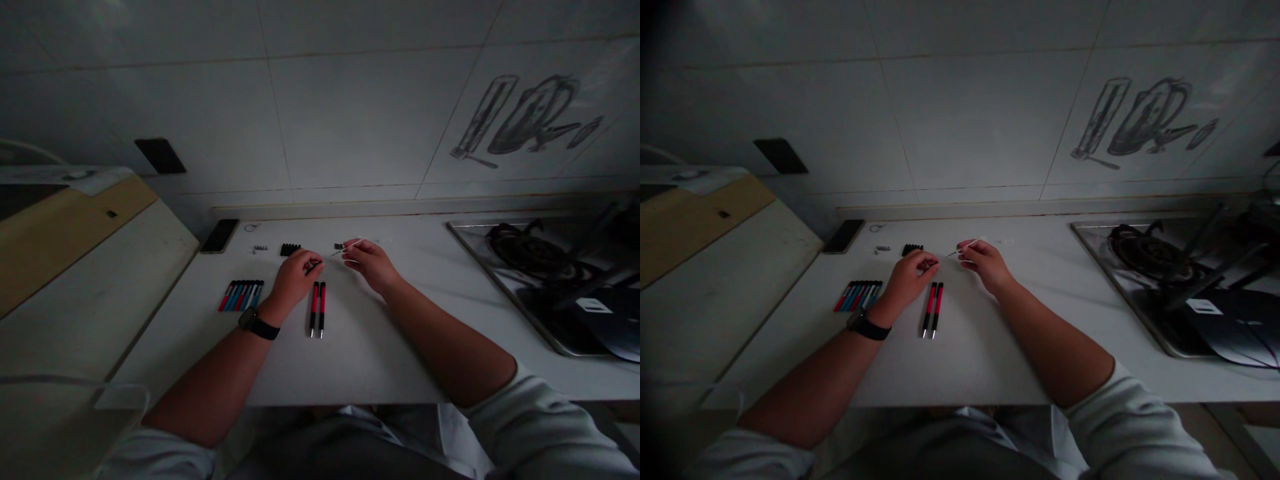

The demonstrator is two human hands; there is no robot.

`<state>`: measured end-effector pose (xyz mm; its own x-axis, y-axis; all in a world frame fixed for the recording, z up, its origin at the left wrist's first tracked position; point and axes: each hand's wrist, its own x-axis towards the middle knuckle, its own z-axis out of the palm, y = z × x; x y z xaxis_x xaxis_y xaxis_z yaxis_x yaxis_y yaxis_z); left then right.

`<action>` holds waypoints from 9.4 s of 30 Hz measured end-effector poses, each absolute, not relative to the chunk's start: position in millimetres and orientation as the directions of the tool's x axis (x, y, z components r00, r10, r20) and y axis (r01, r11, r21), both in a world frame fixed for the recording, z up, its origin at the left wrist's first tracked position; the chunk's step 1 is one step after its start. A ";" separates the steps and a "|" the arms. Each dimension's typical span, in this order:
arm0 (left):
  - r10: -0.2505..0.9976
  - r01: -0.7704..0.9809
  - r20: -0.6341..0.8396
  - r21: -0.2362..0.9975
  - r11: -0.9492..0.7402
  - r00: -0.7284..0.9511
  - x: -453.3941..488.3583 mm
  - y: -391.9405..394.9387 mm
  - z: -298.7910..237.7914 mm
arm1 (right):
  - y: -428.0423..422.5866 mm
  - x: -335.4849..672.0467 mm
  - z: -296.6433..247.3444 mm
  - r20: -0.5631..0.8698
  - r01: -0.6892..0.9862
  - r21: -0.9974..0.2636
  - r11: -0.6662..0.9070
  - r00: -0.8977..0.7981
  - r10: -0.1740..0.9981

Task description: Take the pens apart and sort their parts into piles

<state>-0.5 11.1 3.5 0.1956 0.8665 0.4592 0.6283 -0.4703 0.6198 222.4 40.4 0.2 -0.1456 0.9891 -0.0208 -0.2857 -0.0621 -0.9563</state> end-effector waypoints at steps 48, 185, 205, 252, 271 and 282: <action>0.865 0.657 0.438 0.582 -0.479 0.243 -1.3 10.2 2.1 | 94.1 294.9 -21.6 0.215 0.903 -0.425 0.065 0.031 0.976; 0.849 0.596 0.511 0.643 -0.480 0.133 -16.3 22.5 -2.4 | 122.1 213.5 -15.2 0.200 0.882 -0.177 0.436 -0.402 0.894; 0.839 0.631 0.522 0.602 -0.489 0.152 -15.4 22.3 -3.9 | 120.6 211.2 -16.5 0.207 0.882 -0.195 0.429 -0.391 0.897; 0.846 0.632 0.489 0.592 -0.500 0.211 -14.3 20.1 1.1 | 119.9 215.6 -14.2 0.198 0.889 -0.172 0.425 -0.391 0.899; 0.850 0.626 0.480 0.601 -0.498 0.215 -14.5 20.5 0.5 | 124.2 216.7 -17.2 0.186 0.893 -0.156 0.422 -0.393 0.900; 0.849 0.631 0.478 0.592 -0.502 0.226 -15.3 21.1 -1.5 | 121.3 216.8 -16.3 0.194 0.893 -0.170 0.417 -0.385 0.902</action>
